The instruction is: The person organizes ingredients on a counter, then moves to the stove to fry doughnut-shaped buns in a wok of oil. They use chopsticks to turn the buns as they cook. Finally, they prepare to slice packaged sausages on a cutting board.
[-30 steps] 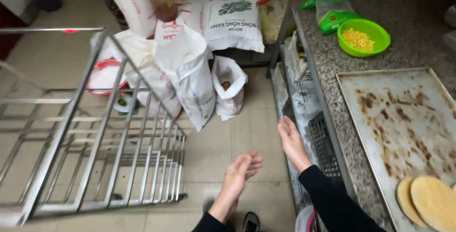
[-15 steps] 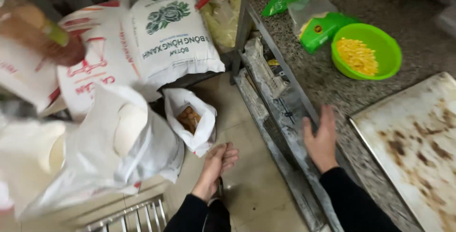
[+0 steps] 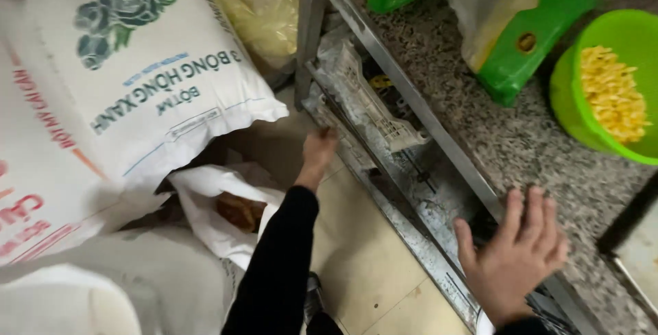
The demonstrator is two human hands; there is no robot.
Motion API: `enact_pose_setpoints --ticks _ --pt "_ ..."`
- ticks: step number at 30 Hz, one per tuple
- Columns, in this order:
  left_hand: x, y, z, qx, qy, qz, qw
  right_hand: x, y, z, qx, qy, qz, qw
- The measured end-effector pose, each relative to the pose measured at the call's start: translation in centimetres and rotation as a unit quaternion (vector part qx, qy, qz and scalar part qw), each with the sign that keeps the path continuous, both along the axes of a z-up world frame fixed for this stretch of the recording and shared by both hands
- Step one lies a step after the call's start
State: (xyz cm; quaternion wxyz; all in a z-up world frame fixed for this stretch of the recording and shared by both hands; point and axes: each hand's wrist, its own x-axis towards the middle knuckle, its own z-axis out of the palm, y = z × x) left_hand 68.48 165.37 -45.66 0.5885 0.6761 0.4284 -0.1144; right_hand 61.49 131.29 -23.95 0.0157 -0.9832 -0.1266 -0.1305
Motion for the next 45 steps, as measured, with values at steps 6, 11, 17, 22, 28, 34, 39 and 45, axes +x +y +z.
enact_pose_setpoints --ticks 6,11,17,22,28,34,39,45 --pt "10.0 -3.4 -3.9 -0.004 -0.131 -0.109 0.985 -0.3 -1.0 -0.9 -0.145 -0.170 0.062 0.973" --pt "13.9 -5.7 -5.8 0.031 -0.181 -0.003 0.983 -0.4 -1.0 -1.0 -0.149 -0.171 0.058 0.972" --pt "14.0 -6.3 -5.3 0.093 -0.158 0.032 0.982 -0.2 -1.2 -0.9 -0.145 -0.170 0.073 0.972" --pt "10.1 -6.7 -8.2 0.104 -0.130 0.074 0.983 -0.1 -1.0 -0.8 -0.141 -0.176 0.073 0.972" --pt "2.7 -2.9 -7.1 0.095 -0.073 0.067 0.991 -0.4 -0.9 -0.6 -0.136 -0.159 0.069 0.975" --pt "-0.6 -0.7 -3.6 0.043 -0.017 0.064 0.997 -0.5 -0.3 -0.2 -0.134 -0.161 0.072 0.975" --pt "0.2 0.1 -0.9 0.196 0.071 -0.124 0.970 -0.4 -0.5 -0.3 -0.124 -0.165 0.073 0.976" --pt "4.6 -2.6 -2.9 0.456 -0.152 -0.330 0.812 -0.4 -0.5 -0.2 -0.126 -0.163 0.078 0.975"
